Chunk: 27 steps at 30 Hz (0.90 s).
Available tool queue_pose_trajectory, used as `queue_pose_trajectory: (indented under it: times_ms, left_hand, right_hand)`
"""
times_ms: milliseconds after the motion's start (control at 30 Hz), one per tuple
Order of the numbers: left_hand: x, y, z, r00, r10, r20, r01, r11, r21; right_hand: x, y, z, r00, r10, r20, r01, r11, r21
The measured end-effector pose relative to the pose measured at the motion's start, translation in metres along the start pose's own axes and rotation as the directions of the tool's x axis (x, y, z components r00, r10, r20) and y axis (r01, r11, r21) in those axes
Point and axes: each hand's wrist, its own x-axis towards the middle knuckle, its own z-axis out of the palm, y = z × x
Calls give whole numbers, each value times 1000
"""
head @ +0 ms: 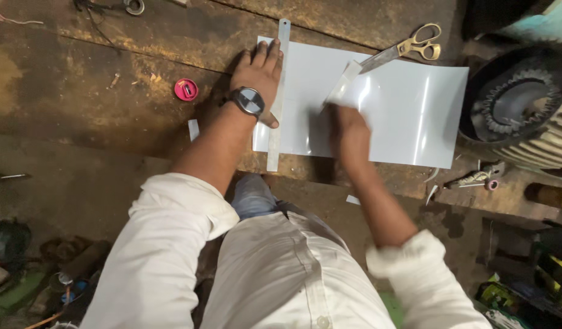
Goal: The person applies strips of white adhesive tape onto a large white sheet laid on a workbench, aligning each strip along a steel ruler. They press the tape flat by hand, cut pieces from a pink tape roll, and mark the sheet with a marker while repositioning the ruler between strips.
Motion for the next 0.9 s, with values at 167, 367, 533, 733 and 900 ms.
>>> queue_pose_trajectory:
  times_ms: [167,367,533,733,900]
  left_hand:
    - [-17,3,-2,993,-107,52,105,994,40]
    - [-63,17,28,945,-107,-310,127,991,45]
    - [-115,51,70,931,33,-363,-162,929,-333]
    - [-122,64,93,878,10,-479,-192,923,-333]
    - [-120,59,96,893,21,-450,-224,888,-401]
  right_hand:
    - [16,17,-7,986,-162,-50,149,968,-200]
    - [-65,-12,7,934,-296,200,282,954,98]
    - [-88,-17,29,911,-374,177,349,924,155]
    - [-96,-15,39,938,-319,134,289,936,202]
    - [-105,-14,35,993,-116,36,96,931,353]
